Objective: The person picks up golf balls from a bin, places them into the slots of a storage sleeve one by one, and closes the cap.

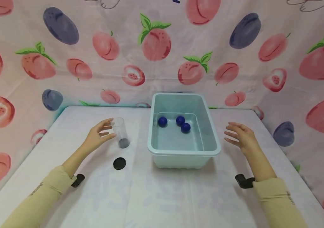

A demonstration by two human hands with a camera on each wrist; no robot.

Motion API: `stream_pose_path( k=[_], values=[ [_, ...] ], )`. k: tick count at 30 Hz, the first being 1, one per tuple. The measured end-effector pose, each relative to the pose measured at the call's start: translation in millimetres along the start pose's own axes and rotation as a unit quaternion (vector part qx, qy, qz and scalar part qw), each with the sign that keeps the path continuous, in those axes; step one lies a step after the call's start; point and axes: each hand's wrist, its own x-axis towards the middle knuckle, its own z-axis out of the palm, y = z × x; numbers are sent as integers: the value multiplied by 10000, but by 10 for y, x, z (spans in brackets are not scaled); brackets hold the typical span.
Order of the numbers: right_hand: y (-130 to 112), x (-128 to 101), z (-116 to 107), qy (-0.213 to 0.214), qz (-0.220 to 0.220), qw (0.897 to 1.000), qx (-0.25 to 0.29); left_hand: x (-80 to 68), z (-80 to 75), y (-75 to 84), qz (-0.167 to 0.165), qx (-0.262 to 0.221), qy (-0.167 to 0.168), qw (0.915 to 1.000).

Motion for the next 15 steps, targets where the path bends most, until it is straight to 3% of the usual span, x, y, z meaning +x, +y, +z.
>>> stream_pose_path(
  k=[6,11,15],
  values=[
    [-130,15,55,-348,325,9983,327,74,79,45,-305,-741,-143,9967],
    [-262,41,128,-491,644,9949,607,96,113,49,-444,-935,-331,9941],
    [-346,47,188,-521,641,9957,430,105,132,28,-431,-854,-298,9950]
  ],
)
